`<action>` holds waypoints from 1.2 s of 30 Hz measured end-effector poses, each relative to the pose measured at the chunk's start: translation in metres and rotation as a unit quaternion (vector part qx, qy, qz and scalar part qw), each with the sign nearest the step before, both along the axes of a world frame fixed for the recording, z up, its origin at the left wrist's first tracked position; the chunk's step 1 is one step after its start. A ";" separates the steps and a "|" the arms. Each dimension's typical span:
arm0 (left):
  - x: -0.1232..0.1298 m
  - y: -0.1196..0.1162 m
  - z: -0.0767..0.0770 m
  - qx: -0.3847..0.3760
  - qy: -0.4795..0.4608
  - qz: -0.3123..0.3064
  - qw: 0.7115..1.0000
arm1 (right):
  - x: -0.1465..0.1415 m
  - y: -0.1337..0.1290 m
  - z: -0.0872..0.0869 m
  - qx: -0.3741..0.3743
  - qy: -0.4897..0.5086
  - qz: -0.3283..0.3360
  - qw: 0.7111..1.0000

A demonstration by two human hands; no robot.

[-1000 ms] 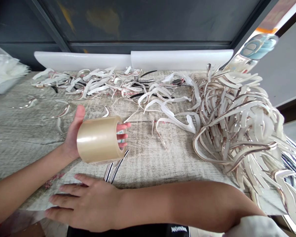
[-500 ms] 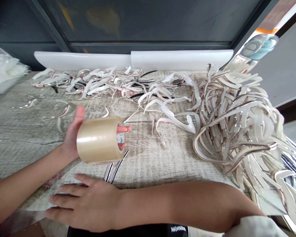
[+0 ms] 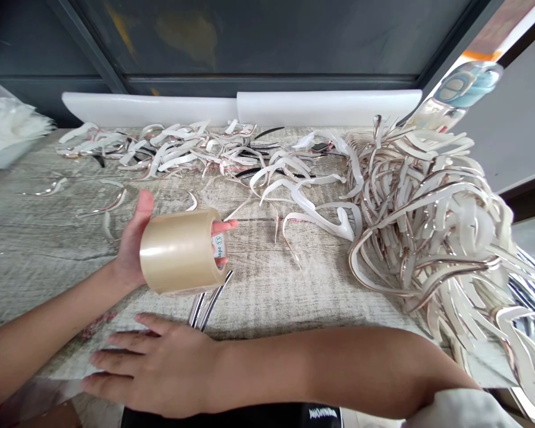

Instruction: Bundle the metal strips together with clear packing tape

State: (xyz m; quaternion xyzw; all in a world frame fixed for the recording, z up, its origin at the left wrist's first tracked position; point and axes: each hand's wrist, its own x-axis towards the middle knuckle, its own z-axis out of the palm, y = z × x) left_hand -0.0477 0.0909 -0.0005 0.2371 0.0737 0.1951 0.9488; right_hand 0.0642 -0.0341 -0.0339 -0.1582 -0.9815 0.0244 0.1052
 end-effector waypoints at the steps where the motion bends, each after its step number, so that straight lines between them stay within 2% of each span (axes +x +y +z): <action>1: 0.000 0.000 0.000 -0.002 0.002 0.007 1.000 | 0.000 0.000 0.000 -0.003 -0.005 0.002 1.000; 7: -0.002 0.000 -0.002 0.001 0.034 0.022 0.999 | 0.000 0.002 0.001 -0.021 0.005 0.012 1.000; 15: -0.001 0.000 -0.003 -0.001 0.007 0.016 1.000 | 0.000 0.000 0.001 0.010 -0.004 0.003 1.000; 22: -0.002 -0.001 -0.001 0.024 0.033 0.027 0.999 | 0.001 0.000 0.001 -0.002 0.006 0.000 1.000; 31: -0.003 0.001 -0.003 0.011 0.012 0.008 1.000 | 0.001 0.002 0.002 -0.010 -0.003 0.007 1.000; 36: -0.001 -0.002 -0.004 0.062 0.054 0.043 0.996 | 0.000 0.002 0.004 -0.010 -0.029 0.013 0.999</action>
